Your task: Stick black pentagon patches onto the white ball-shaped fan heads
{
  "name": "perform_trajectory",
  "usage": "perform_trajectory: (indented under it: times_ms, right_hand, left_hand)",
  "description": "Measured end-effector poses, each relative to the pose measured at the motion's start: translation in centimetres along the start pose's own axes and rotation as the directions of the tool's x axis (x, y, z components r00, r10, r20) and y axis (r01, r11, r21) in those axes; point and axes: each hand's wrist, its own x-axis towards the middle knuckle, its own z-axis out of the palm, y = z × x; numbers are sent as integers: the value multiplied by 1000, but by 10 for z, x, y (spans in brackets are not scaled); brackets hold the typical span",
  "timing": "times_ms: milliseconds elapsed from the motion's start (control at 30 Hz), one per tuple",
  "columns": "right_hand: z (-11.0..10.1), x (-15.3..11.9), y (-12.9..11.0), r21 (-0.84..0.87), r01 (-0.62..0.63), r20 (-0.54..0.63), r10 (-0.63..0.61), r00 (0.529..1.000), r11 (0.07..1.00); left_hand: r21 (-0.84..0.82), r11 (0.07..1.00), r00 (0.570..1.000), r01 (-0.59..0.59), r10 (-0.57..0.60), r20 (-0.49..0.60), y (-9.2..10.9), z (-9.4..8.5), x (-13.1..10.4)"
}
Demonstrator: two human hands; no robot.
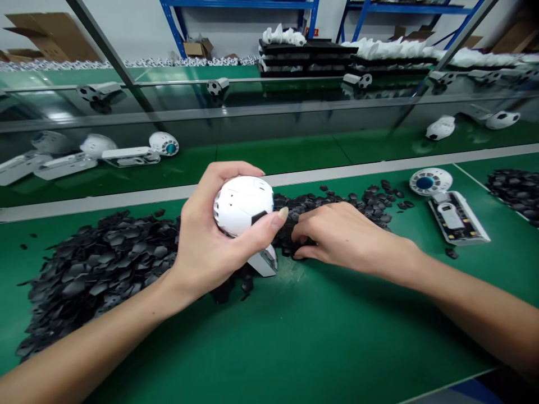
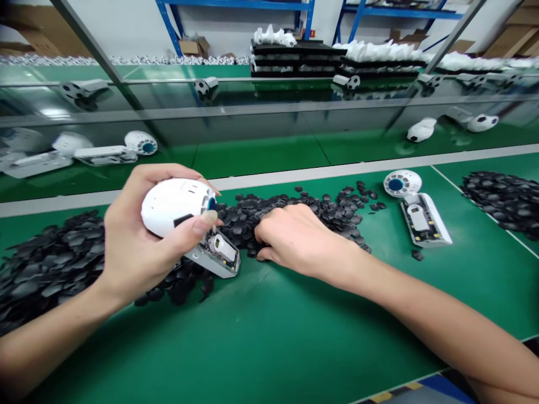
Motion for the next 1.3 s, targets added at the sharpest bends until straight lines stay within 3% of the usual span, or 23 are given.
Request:
perform_trajectory:
  times_ms: [200, 600, 700, 833, 933, 1033, 1133, 1200, 1267, 1300]
  right_hand:
    - [2, 0, -2, -24, -14, 44, 15, 999, 1000]
    - [3, -2, 4, 285, 51, -82, -29, 996, 957]
    - [2, -1, 6, 471, 95, -144, -30, 989, 877]
    - [-2, -1, 8, 706, 118, -180, 16, 984, 698]
    - [-3, -3, 9, 806, 164, -187, -19, 982, 568]
    - [-1, -3, 8, 787, 255, -247, -92, 965, 561]
    - [1, -3, 6, 590, 427, -453, -157, 878, 685]
    - [4, -7, 5, 363, 513, -639, -193, 745, 778]
    - [6, -15, 5, 135, 497, -773, -223, 594, 857]
    - [7, -21, 6, 65, 467, -789, -241, 565, 882]
  left_hand:
    - [-8, 1000, 1000, -6, 7, 15, 0, -1, 1]
    - [-45, 999, 1000, -4, 4, 14, -2, -1, 0]
    - [-79, 997, 1000, -4, 5, 15, -3, -1, 1]
    - [-100, 995, 1000, 23, -21, 20, -5, -3, 2]
    - [-81, 996, 1000, 25, -24, 12, -5, -4, 1]
    - [-72, 997, 1000, 23, -23, 8, -5, -3, 1]
    - [-66, 997, 999, 31, -30, 10, -5, -3, 2]
    - [-62, 998, 1000, 28, -27, 10, -4, -3, 2]
    - [-58, 998, 1000, 24, -24, 5, -3, -3, 2]
    - [-64, 998, 1000, 26, -26, 2, -2, -3, 1]
